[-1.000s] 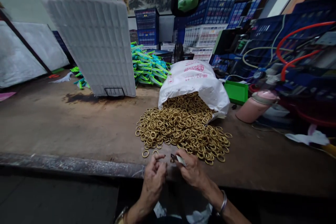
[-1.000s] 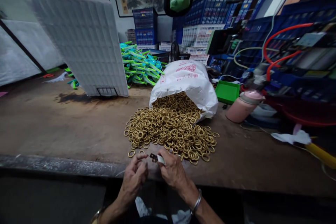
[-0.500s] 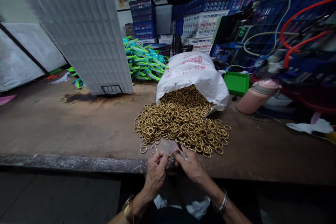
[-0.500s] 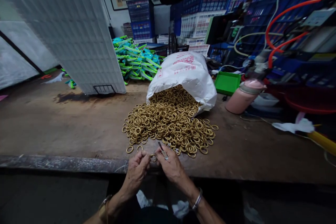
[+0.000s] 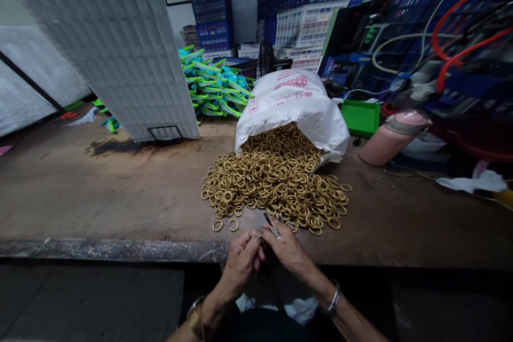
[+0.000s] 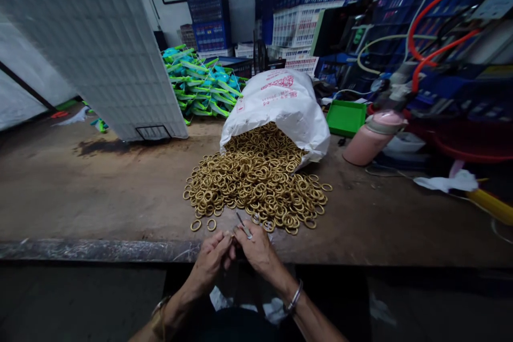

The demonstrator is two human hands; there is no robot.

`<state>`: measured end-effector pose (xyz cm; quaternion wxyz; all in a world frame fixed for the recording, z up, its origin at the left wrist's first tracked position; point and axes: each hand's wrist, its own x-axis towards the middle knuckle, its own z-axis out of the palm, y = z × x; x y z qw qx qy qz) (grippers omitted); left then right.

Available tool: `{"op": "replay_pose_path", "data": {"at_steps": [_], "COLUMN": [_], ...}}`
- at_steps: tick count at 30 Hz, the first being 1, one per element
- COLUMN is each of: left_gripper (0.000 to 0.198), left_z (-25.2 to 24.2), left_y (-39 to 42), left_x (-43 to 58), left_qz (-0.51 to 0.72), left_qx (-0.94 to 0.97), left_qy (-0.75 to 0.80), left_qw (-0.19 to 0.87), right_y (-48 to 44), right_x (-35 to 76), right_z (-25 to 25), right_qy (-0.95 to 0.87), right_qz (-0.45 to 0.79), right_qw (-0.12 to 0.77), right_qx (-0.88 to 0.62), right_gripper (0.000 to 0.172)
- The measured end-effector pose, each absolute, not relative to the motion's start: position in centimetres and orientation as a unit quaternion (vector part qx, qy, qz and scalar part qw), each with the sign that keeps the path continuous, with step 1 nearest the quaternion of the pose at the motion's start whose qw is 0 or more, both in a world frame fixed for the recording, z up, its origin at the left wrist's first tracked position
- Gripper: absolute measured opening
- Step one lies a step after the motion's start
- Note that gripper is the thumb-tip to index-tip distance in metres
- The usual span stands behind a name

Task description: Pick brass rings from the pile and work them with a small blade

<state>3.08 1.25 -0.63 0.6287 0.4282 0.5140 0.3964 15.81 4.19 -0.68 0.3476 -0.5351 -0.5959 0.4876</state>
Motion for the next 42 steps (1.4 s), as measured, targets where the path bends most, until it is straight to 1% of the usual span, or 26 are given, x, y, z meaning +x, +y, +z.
{"op": "replay_pose_path", "data": {"at_steps": [5,10,12,14,17,19,21,23,27,37,42], "left_gripper": [0.034,0.034,0.033,0.033,0.035,0.035,0.033,0.033,0.033,0.035,0.037], "left_z": [-1.0,-0.6,-0.5,-0.5,-0.5,-0.6,-0.7,-0.7,-0.5,-1.0,-1.3], "left_y": [1.2,0.8,0.6,0.6,0.6,0.7,0.8,0.8,0.8,0.7,0.4], "left_x": [2.9,3.0,3.0,2.9,2.7,2.6,2.4,2.3,2.0,1.9,1.7], "left_qz": [0.430,0.458,0.466,0.475,0.488,0.493,0.492,0.489,0.475,0.475,0.481], "left_qx": [0.357,0.310,0.294,0.280,0.277,0.288,0.299,0.304,0.312,0.371,0.381], "left_qy": [0.473,0.439,0.439,0.446,0.451,0.449,0.447,0.448,0.465,0.487,0.495], "left_qw": [0.681,0.708,0.710,0.705,0.694,0.687,0.684,0.684,0.679,0.632,0.615], "right_y": [4.1,4.0,3.9,3.7,3.3,2.9,2.6,2.4,2.4,2.3,2.4], "right_x": [15.7,15.6,15.7,15.8,16.0,16.0,15.8,15.6,15.4,15.2,15.2], "right_z": [-0.7,-0.7,-0.8,-1.1,-1.4,-1.4,-1.2,-0.9,-0.9,-1.2,-1.2], "right_qy": [-0.574,-0.581,-0.602,-0.637,-0.705,-0.744,-0.767,-0.779,-0.796,-0.799,-0.801], "right_qz": [0.520,0.529,0.495,0.431,0.341,0.315,0.299,0.280,0.232,0.211,0.225], "right_qw": [0.361,0.369,0.366,0.355,0.303,0.255,0.222,0.205,0.200,0.195,0.160], "right_qx": [-0.519,-0.497,-0.509,-0.531,-0.544,-0.531,-0.522,-0.523,-0.522,-0.529,-0.531], "right_gripper": [0.023,0.024,0.025,0.025,0.020,0.015,0.019,0.022,0.023,0.028,0.027]}}
